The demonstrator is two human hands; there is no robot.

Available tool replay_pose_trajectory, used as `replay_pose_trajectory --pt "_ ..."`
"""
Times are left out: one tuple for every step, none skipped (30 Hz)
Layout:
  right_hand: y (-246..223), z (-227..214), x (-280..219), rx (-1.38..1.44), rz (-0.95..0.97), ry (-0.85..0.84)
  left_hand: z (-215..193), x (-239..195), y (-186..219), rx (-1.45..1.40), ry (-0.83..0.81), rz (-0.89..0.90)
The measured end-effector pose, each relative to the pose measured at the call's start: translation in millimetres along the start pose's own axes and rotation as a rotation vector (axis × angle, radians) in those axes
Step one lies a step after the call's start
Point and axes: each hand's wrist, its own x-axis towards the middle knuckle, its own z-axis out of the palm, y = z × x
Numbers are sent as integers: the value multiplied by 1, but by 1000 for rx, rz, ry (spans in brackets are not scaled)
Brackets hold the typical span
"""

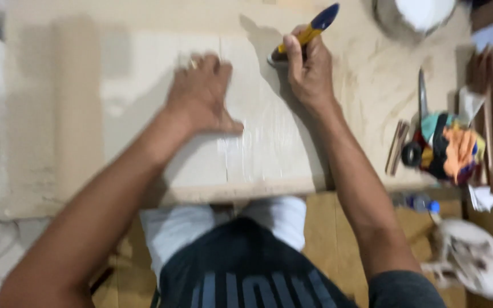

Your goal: The person arranges three white rectangular boards on a workbench, applies white glue to the surface with a brush, and places a red sheet over the boards. They smooth the red sheet with a cloth and press down to adhere it to the boards.

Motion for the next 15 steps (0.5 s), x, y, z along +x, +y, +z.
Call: replay_pose_trajectory --pt "-22 -8 -14 -6 110 -95 -2 1 0 -12 13 -14" --pt "-46 -16 -26 -10 220 -191 -4 2 -1 -24 26 -28" --pt "-38 -26 -64 -21 220 -190 -5 5 0 -31 29 -20" --pt "-31 -37 -102 -97 264 -218 -6 6 0 -31 23 -29" --pt "-26 -47 -142 -165 314 -250 -5 4 0 -30 5 -44" --pt "-38 -52 -157 -166 321 -255 -6 3 1 -35 -2 -42" --pt "-47 -58 -171 -10 204 -248 -10 5 3 -20 -30 -74" --pt "-57 -65 -185 144 85 -240 -13 6 7 -4 -58 -106" --pt "-42 -74 -183 146 89 -229 -14 7 8 5 -60 -98" --pt "-27 -82 -182 15 212 -160 -14 9 9 16 -72 -124" --pt "-11 -94 -181 -120 331 -89 -15 12 12 26 -78 -146" --pt "-19 -91 -146 -123 332 -77 -14 12 15 32 -75 -136" --pt "-28 -87 -109 -91 266 -43 -14 10 15 11 -76 -151" --pt "-37 -84 -71 -58 200 -9 -15 9 15 -10 -77 -167" --pt "-19 -72 -48 -58 195 -5 -17 7 15 -8 -71 -167"
